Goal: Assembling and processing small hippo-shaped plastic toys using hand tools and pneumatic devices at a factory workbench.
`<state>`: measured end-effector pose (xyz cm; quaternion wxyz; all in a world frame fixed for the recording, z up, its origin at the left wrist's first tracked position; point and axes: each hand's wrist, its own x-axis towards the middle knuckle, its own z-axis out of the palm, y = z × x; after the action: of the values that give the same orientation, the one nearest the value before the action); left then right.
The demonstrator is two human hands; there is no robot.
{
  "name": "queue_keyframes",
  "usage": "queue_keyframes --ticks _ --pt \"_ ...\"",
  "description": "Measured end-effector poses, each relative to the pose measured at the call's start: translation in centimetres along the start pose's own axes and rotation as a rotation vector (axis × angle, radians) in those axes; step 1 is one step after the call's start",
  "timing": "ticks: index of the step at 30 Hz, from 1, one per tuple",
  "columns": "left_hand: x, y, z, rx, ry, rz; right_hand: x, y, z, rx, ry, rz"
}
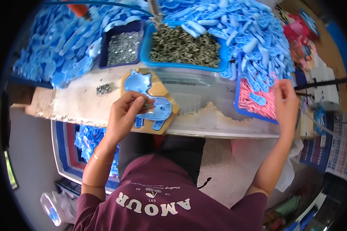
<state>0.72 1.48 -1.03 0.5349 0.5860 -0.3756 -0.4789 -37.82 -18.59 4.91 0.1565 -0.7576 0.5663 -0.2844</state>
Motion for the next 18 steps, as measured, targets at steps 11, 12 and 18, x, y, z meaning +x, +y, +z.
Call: queue_keyframes --ticks 11,12,18 --pt "-1.1 -0.4 0.3 0.080 -0.003 -0.014 -7.3 -16.4 13.0 0.561 -0.694 -0.241" --pt "-1.2 -0.3 0.3 0.078 0.005 -0.016 -7.3 -16.4 13.1 0.553 -0.698 -0.203" --pt "-1.5 -0.6 0.6 0.215 0.017 -0.045 -8.0 -15.9 13.7 0.535 -0.627 -0.174"
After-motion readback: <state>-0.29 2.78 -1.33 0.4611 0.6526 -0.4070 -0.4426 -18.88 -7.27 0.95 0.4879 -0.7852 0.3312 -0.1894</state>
